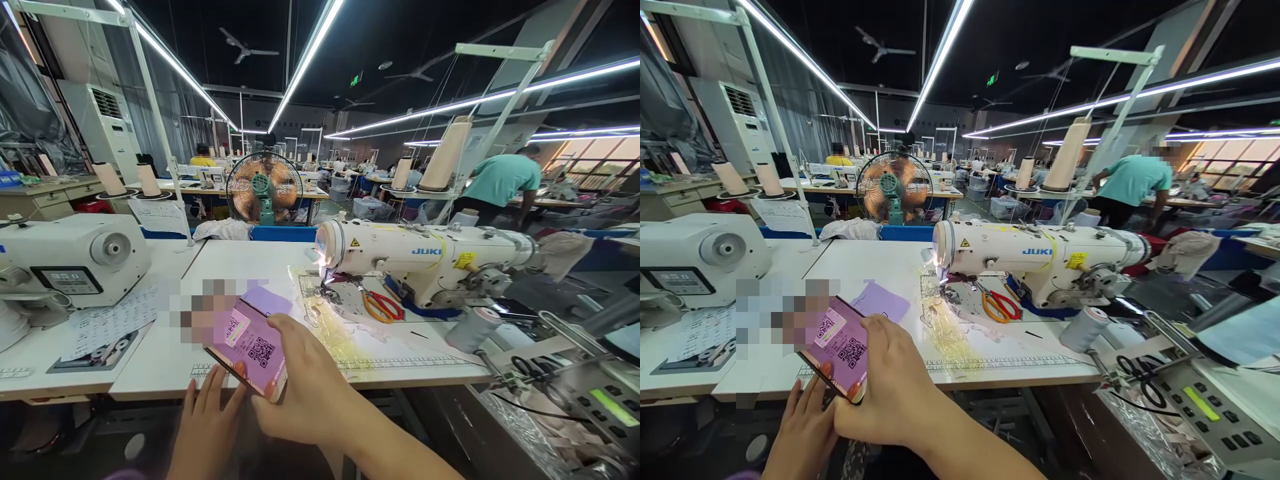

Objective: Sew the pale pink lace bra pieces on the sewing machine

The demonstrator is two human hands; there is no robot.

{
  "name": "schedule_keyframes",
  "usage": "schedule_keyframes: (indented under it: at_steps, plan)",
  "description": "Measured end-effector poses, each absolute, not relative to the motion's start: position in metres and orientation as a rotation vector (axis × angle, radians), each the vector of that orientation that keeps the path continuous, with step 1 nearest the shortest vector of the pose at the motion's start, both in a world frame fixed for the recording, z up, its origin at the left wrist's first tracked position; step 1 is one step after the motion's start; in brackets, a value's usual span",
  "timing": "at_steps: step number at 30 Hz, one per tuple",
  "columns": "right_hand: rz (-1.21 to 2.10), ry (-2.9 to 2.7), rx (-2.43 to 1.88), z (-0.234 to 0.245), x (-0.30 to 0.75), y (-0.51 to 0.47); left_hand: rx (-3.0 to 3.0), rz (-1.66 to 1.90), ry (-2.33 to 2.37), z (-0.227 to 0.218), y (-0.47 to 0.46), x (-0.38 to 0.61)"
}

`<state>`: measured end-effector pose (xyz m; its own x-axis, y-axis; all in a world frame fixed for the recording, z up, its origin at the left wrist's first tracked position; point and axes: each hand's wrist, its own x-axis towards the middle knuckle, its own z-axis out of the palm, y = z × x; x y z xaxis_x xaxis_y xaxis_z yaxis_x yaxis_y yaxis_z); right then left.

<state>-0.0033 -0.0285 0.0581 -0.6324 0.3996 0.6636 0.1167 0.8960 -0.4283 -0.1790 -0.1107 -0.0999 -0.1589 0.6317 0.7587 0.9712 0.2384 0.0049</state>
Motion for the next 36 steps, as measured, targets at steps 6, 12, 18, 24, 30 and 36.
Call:
schedule_keyframes:
  at_steps: [6, 12, 18, 24, 30, 36]
  plan:
    - [0.444, -2.215, -0.351, 0.058, -0.007, -0.030, -1.480, -0.724, -1.855, -0.096, -0.111, -0.178]
    - [0.442, -2.231, -0.347, 0.058, -0.006, -0.032, -1.482, -0.719, -1.861, -0.098, -0.112, -0.178]
    - [0.417, -2.238, -0.378, 0.059, -0.002, -0.034, -1.486, -0.688, -1.924, -0.096, -0.114, -0.177]
    - [0.406, -2.230, -0.343, 0.062, 0.002, -0.038, -1.481, -0.671, -1.933, -0.098, -0.116, -0.178]
    - [0.333, -2.190, -0.313, 0.062, 0.008, -0.043, -1.516, -0.570, -1.971, -0.096, -0.117, -0.178]
    - [0.267, -2.125, -0.269, 0.067, 0.016, -0.048, -1.476, -0.571, -1.812, -0.105, -0.113, -0.182]
